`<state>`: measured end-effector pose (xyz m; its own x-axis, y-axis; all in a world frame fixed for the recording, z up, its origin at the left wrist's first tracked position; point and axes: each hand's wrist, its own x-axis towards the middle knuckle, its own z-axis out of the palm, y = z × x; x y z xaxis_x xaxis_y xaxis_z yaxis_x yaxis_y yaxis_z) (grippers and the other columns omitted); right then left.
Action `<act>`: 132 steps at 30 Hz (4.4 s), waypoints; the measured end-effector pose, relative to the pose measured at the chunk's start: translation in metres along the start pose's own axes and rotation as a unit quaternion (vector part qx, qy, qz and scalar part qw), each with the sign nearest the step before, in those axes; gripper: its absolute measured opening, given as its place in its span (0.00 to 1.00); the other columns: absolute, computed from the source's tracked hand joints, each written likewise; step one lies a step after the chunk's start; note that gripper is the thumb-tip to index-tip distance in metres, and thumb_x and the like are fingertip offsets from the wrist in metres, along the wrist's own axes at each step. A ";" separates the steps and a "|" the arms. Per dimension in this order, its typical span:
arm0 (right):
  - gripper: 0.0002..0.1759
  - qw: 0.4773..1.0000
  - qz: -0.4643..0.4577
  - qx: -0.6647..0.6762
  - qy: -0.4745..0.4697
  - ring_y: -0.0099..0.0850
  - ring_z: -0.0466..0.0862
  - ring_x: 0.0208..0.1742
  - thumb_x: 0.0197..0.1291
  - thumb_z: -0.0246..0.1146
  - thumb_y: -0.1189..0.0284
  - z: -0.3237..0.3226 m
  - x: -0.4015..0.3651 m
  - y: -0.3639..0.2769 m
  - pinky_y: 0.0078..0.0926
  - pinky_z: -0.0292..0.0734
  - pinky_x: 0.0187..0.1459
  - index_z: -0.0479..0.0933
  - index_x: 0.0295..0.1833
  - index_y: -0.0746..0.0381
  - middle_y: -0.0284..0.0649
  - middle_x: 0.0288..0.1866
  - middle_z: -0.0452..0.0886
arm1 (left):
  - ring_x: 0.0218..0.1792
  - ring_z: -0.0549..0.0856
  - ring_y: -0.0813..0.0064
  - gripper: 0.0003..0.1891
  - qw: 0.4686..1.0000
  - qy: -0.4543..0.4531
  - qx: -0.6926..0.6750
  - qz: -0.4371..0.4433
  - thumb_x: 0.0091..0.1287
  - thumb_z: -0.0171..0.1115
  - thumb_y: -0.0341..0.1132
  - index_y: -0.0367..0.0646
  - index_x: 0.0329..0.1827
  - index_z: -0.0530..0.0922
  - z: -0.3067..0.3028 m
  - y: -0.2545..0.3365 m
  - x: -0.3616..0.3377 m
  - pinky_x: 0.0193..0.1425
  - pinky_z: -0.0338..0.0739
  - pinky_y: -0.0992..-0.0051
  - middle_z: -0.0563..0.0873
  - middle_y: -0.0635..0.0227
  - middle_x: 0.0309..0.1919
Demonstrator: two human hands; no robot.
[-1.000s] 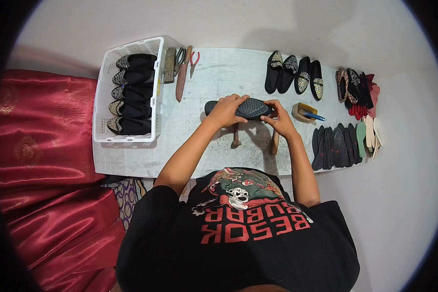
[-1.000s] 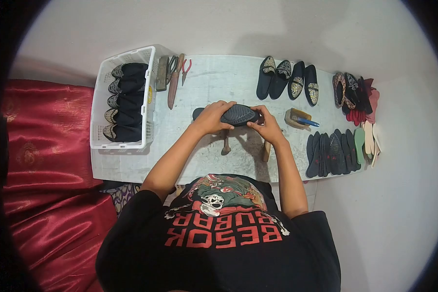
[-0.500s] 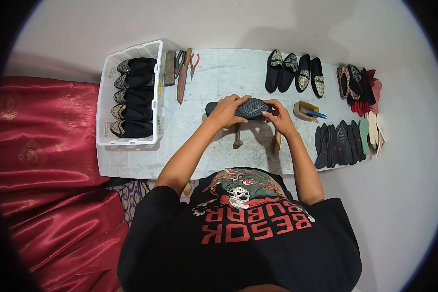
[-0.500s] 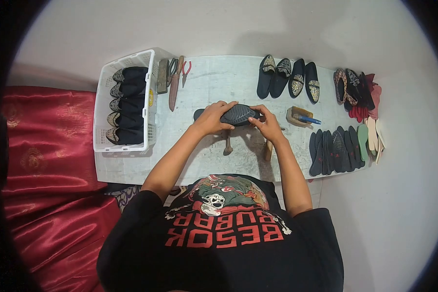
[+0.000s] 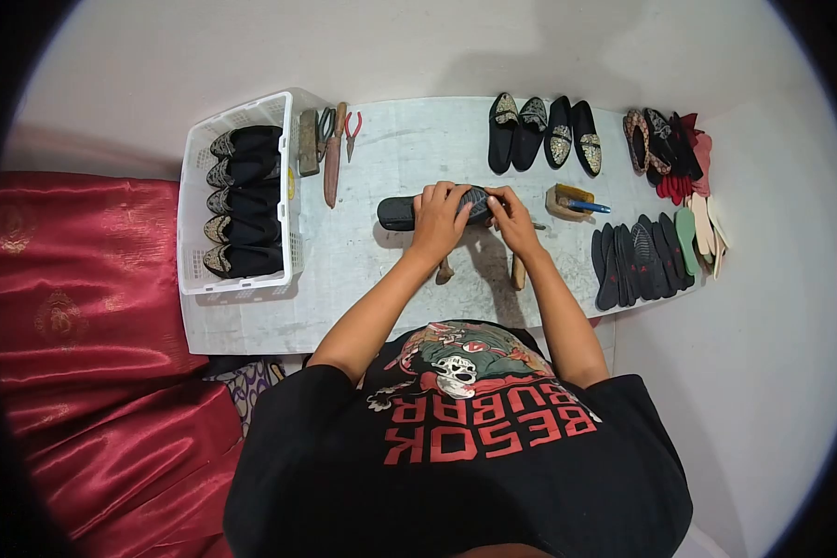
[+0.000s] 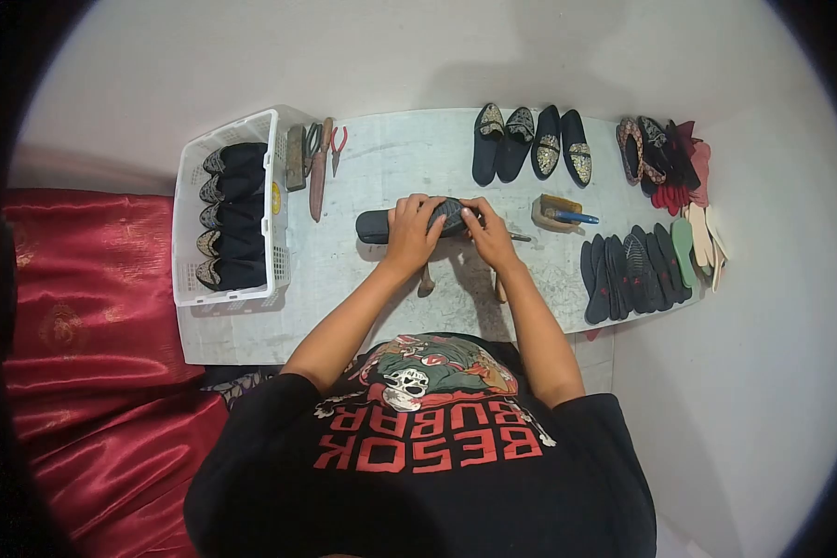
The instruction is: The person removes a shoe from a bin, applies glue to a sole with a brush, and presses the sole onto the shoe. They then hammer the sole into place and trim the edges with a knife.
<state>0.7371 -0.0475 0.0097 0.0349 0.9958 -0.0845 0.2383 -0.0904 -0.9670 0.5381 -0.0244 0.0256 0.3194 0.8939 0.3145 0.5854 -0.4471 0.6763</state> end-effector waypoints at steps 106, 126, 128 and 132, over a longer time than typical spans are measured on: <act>0.41 0.885 0.180 -0.399 -0.160 0.57 0.87 0.57 0.58 0.72 0.57 -0.089 -0.046 0.122 0.54 0.83 0.59 0.64 0.70 0.66 0.61 0.58 0.83 | 0.59 0.71 0.55 0.20 0.977 -0.009 0.136 -0.165 0.77 0.60 0.37 0.62 0.71 0.82 0.026 0.068 -0.013 0.69 0.62 0.54 0.76 0.59 0.56; 0.28 0.890 0.280 -0.346 -0.096 0.48 0.90 0.49 0.63 0.63 0.63 -0.100 0.013 0.089 0.45 0.83 0.50 0.73 0.62 0.71 0.60 0.46 0.87 | 0.76 0.59 0.49 0.40 0.991 -0.099 0.072 -0.051 0.72 0.67 0.37 0.63 0.86 0.62 0.008 0.023 -0.040 0.81 0.45 0.42 0.66 0.54 0.72; 0.16 0.915 0.292 -0.273 -0.061 0.33 0.84 0.29 0.60 0.66 0.70 -0.097 0.024 0.042 0.31 0.79 0.31 0.76 0.50 0.69 0.44 0.32 0.82 | 0.74 0.60 0.50 0.37 0.994 -0.081 0.052 -0.053 0.73 0.66 0.38 0.65 0.85 0.64 0.008 0.019 -0.040 0.80 0.45 0.43 0.67 0.56 0.71; 0.14 0.992 0.076 -0.101 0.023 0.25 0.73 0.20 0.58 0.63 0.78 -0.103 0.044 0.026 0.29 0.70 0.22 0.77 0.51 0.64 0.35 0.28 0.76 | 0.70 0.62 0.53 0.29 0.997 -0.042 0.028 -0.057 0.77 0.63 0.41 0.69 0.81 0.72 0.013 0.013 -0.039 0.76 0.47 0.47 0.70 0.61 0.68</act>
<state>0.8446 -0.0072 0.0052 0.1291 0.9691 -0.2103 0.4154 -0.2454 -0.8759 0.5428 -0.0651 0.0136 0.3083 0.9344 0.1784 0.6622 -0.3454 0.6650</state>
